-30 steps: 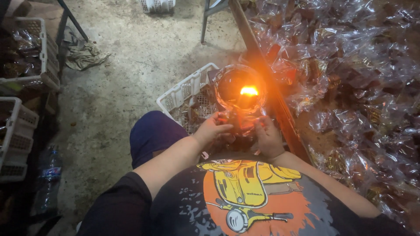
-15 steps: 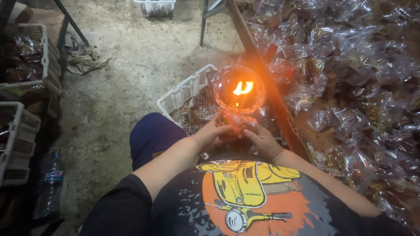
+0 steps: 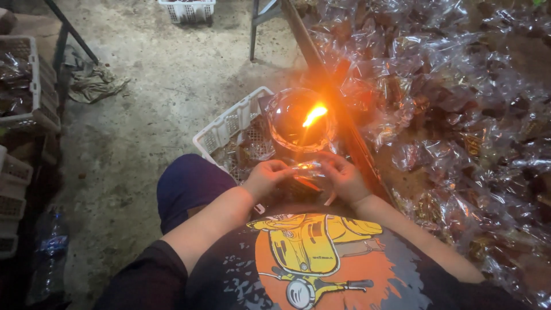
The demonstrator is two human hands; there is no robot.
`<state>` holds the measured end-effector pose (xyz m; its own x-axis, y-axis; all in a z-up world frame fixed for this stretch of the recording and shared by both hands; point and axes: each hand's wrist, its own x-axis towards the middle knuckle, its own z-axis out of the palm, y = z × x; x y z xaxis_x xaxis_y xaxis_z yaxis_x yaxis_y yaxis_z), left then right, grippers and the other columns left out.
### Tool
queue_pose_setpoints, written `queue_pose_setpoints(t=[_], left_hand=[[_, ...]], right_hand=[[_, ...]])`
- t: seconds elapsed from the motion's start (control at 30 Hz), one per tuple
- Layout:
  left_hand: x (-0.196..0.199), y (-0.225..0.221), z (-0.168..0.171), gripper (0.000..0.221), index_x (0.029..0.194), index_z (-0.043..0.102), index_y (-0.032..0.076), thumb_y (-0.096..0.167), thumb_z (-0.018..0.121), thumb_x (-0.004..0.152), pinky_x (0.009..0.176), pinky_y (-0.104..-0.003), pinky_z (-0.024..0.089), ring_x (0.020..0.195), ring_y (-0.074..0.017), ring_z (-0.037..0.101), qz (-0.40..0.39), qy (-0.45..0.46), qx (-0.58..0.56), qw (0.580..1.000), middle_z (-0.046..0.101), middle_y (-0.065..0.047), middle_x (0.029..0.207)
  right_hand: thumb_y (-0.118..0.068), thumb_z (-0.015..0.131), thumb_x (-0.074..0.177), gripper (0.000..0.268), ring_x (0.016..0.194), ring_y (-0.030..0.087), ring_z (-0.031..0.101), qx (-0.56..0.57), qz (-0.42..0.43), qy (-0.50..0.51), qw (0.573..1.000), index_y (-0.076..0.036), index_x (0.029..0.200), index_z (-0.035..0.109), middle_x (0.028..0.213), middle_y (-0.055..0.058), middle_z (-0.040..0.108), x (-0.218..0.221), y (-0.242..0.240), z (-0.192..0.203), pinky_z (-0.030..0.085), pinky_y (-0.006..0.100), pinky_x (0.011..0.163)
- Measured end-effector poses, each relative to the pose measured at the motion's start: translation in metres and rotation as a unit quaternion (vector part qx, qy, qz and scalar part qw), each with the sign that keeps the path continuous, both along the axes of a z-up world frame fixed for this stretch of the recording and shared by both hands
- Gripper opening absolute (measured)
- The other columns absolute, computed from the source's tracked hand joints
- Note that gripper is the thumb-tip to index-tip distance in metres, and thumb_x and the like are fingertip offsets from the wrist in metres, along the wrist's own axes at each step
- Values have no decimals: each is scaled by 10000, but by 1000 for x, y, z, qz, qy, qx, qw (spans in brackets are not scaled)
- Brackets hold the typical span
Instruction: Sealing plastic bags containing bread by twisting the top and passing it through a flame sealer.
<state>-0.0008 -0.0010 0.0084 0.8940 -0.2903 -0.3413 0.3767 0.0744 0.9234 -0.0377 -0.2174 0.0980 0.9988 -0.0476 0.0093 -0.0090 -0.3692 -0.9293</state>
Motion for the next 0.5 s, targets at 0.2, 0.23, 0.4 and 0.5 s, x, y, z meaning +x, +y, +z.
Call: queue_pose_setpoints(t=[0.2,0.23,0.4,0.5], left_hand=[[0,0,8,247,893,817,137,347,893,787,735,-375,623,789,-201,729,70,7,46,996,767,-89,778],[4,-2,-6,303,1055,767,191,323,857,798,837,-364,595,913,-190,727,57,-55,76,994,778,-46,883],[-24,-11,16,634,1330,668,188,357,862,751,1012,-480,526,1187,-340,672,-113,-196,144,963,772,-132,1107],[-14,-5,15,627,1317,648,103,488,792,845,1012,-489,521,1224,-368,647,-199,-133,163,957,727,-171,1223]], right_hand=[[-440,826,869,265,685,134,694,-120,-14,144,982,-177,887,808,727,41,750,21,-28,-48,580,292,700],[-418,805,894,317,664,153,663,-63,2,163,985,-103,879,776,720,76,721,19,-24,-43,567,289,663],[-295,751,931,378,843,270,704,62,7,263,963,-2,1168,718,931,178,720,9,21,14,601,401,764],[-273,653,1009,180,793,85,600,240,-82,159,954,-114,1093,669,918,-5,629,6,52,49,442,131,695]])
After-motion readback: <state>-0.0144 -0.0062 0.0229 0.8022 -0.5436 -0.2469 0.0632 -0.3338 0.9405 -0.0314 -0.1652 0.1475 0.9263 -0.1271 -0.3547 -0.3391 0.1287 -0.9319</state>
